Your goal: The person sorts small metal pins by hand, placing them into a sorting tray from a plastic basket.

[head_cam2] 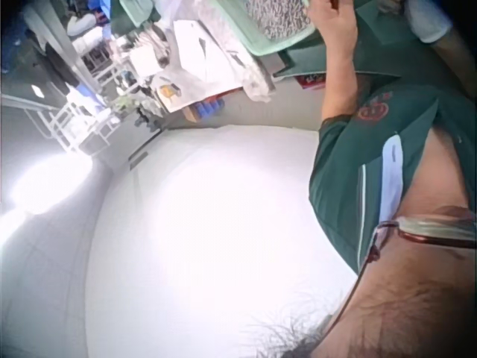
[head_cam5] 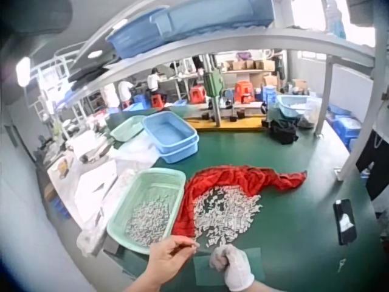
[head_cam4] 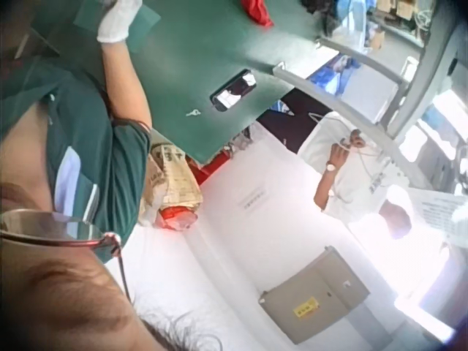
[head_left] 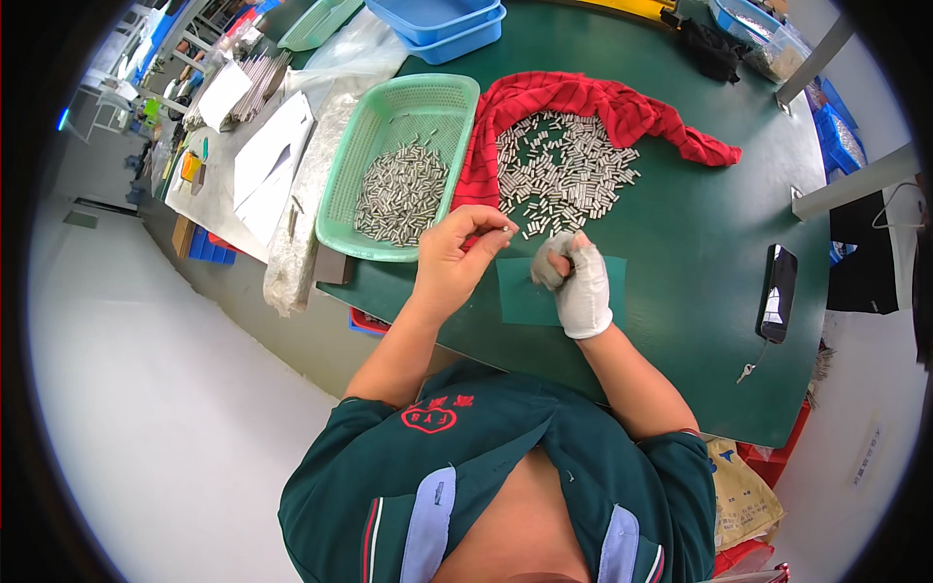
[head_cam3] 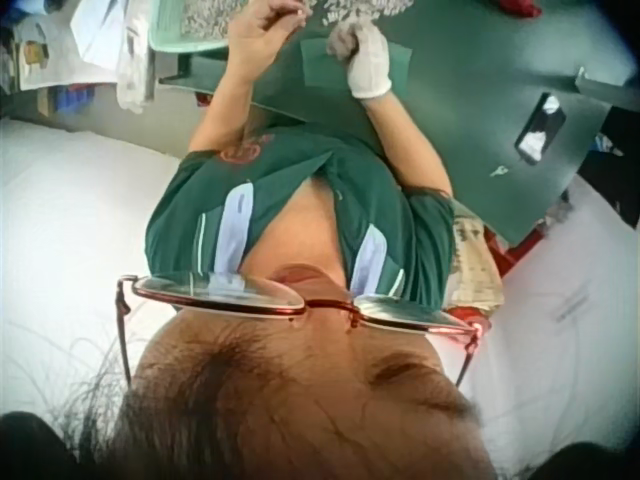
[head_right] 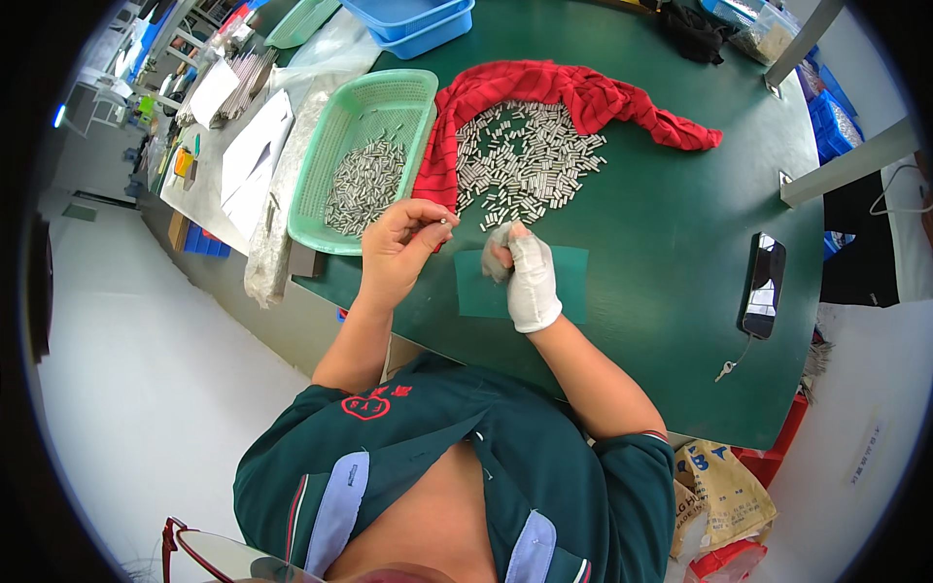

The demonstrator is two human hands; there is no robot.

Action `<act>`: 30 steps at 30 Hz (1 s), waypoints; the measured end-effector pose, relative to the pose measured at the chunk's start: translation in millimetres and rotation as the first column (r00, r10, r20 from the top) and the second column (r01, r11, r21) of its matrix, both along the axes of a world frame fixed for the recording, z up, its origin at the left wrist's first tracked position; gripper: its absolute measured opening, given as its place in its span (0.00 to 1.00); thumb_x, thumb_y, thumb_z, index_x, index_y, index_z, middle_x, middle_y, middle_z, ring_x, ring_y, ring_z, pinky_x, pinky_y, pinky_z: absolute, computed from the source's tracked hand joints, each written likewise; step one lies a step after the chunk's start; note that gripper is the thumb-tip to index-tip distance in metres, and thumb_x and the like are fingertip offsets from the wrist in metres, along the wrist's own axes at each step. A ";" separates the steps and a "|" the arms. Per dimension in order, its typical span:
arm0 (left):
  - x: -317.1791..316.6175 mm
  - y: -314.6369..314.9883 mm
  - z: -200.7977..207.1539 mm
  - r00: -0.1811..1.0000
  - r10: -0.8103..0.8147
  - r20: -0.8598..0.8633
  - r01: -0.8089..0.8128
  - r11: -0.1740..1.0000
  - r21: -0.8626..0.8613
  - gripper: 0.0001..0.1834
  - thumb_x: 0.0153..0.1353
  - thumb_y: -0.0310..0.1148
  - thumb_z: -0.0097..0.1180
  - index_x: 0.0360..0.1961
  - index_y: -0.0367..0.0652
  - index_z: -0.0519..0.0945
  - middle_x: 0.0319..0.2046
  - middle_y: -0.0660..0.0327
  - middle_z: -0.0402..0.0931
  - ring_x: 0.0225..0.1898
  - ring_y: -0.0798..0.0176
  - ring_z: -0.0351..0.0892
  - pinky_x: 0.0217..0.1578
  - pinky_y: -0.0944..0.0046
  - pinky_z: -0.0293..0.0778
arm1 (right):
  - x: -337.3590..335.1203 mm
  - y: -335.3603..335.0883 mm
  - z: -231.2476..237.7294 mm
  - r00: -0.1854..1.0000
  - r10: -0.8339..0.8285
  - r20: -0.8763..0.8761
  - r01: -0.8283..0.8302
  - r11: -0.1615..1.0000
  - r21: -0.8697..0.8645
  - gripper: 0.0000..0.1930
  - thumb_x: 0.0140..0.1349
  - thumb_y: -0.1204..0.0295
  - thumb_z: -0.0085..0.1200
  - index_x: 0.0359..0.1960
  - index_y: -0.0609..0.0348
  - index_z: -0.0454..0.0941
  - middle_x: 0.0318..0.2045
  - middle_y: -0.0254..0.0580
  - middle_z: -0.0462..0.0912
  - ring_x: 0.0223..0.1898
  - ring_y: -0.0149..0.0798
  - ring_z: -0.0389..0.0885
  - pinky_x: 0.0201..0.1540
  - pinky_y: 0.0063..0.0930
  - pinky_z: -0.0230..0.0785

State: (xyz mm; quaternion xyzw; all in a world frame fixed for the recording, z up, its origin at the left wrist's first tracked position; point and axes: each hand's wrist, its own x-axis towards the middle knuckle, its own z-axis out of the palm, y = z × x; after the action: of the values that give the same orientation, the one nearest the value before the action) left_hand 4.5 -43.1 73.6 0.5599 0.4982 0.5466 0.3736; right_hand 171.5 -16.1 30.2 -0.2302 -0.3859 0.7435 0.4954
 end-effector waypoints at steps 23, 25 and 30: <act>6.4 -12.7 -23.5 0.905 0.027 -0.424 -0.045 0.998 -0.032 0.08 0.53 0.23 0.61 0.35 0.37 0.79 0.30 0.60 0.78 0.30 0.67 0.78 0.33 0.68 0.74 | 0.0 -4.4 -6.1 0.999 -0.003 -0.053 0.000 0.998 -0.067 0.25 0.69 0.51 0.38 0.18 0.54 0.59 0.16 0.31 0.59 0.19 0.30 0.57 0.26 0.25 0.54; 9.0 -17.9 -31.7 0.874 0.052 -0.484 -0.043 0.999 0.030 0.08 0.50 0.22 0.62 0.33 0.39 0.78 0.30 0.58 0.76 0.30 0.60 0.77 0.33 0.64 0.73 | 0.6 -3.4 -2.0 0.999 -0.002 -0.054 -0.001 0.998 -0.065 0.25 0.69 0.51 0.38 0.18 0.54 0.59 0.16 0.31 0.59 0.19 0.30 0.57 0.26 0.25 0.54; 9.5 -27.7 -37.5 0.835 0.042 -0.549 0.004 0.997 0.082 0.09 0.48 0.22 0.62 0.31 0.39 0.77 0.29 0.58 0.74 0.32 0.56 0.76 0.33 0.61 0.71 | -0.8 -1.7 -3.1 0.998 0.010 -0.058 -0.012 0.999 -0.045 0.26 0.68 0.49 0.38 0.19 0.55 0.60 0.16 0.32 0.58 0.20 0.30 0.57 0.28 0.26 0.54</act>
State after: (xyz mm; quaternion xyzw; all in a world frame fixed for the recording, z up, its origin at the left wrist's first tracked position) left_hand 14.0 -70.8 36.1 0.7028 0.5678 0.3859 0.1864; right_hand 170.8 -17.8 27.1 -0.2178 -0.3556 0.7611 0.4969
